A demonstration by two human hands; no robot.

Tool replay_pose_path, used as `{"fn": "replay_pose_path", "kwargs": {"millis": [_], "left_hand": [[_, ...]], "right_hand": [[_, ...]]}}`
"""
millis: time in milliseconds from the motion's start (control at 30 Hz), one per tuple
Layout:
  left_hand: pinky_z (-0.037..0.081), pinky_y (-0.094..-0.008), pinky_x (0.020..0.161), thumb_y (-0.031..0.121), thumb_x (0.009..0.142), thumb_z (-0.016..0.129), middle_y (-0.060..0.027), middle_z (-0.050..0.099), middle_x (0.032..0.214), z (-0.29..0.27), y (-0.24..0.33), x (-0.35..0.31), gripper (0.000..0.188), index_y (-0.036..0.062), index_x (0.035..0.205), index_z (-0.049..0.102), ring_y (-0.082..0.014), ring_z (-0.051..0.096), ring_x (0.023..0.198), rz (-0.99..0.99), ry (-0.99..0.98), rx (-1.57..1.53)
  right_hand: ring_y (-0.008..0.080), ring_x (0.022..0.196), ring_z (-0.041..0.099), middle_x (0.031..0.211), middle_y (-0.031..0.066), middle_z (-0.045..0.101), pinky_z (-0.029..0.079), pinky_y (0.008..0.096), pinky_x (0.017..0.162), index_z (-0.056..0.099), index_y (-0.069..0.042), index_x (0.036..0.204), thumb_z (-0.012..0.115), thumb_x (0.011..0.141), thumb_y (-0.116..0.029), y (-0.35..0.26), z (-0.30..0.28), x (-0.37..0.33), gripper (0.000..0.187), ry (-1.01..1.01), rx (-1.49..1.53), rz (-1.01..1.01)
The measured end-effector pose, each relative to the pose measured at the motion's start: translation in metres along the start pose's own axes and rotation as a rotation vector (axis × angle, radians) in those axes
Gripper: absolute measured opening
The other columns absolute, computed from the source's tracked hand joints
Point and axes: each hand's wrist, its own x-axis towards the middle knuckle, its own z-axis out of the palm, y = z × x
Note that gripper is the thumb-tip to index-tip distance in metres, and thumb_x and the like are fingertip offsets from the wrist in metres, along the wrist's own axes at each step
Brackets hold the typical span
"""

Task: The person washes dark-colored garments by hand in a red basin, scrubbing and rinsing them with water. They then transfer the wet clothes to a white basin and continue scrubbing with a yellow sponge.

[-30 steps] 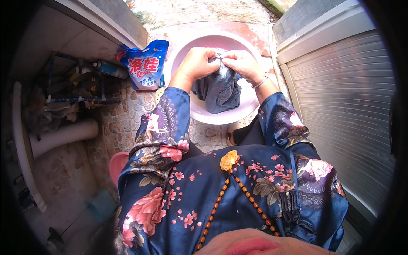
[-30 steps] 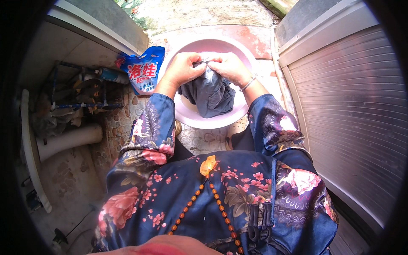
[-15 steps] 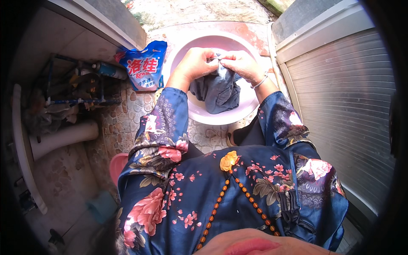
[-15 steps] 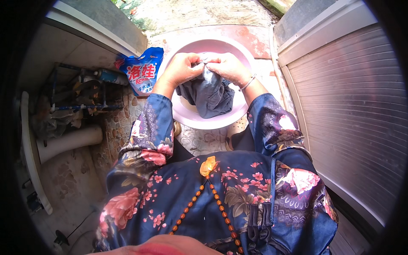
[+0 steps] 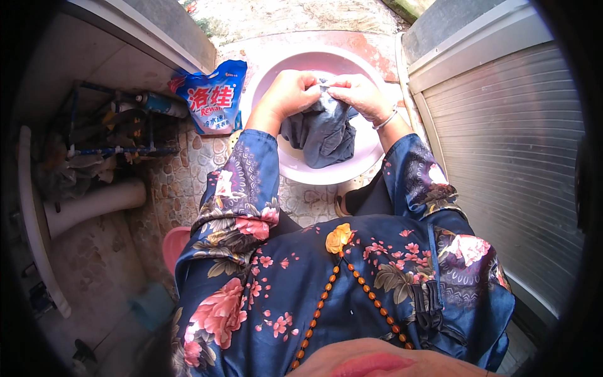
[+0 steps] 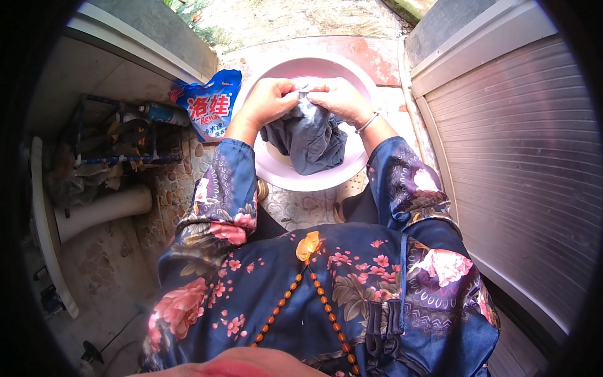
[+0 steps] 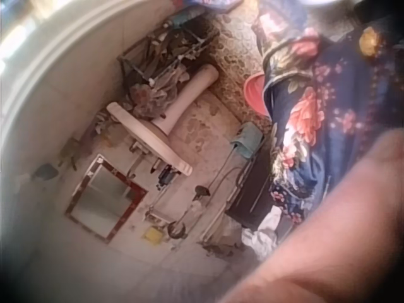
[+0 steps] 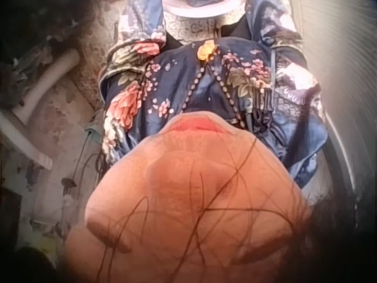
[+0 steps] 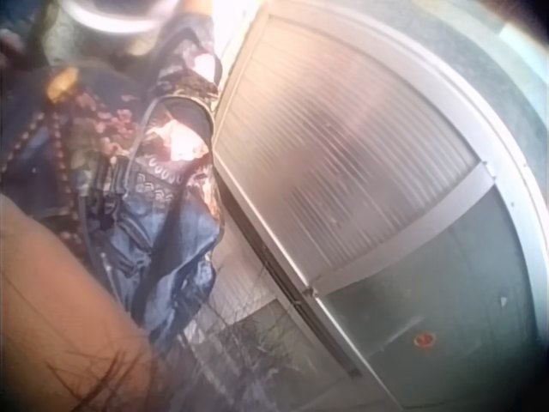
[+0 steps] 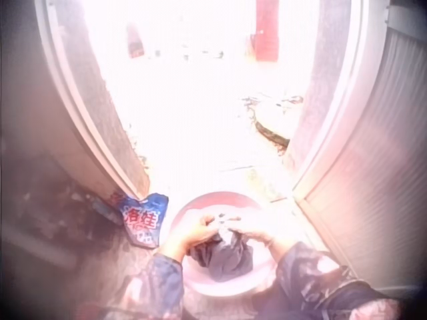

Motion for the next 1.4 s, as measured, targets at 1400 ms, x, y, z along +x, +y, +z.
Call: {"fn": "replay_pose_path", "kwargs": {"millis": [1400], "left_hand": [[0.049,-0.0286,0.063,0.019,0.083,0.062,-0.0079,0.064,0.069,-0.002,0.001,-0.003,0.020,0.0002,0.086,0.069,-0.0113,0.056,0.064,-0.021,0.049,-0.038]], "right_hand": [[0.0117,0.089,0.062,0.100,0.0060,0.067,0.048,0.0236,0.084,0.063,0.003,0.110,0.063,0.086,-0.006,0.010,-0.009,0.001,0.026,0.021,0.252,0.005]]}}
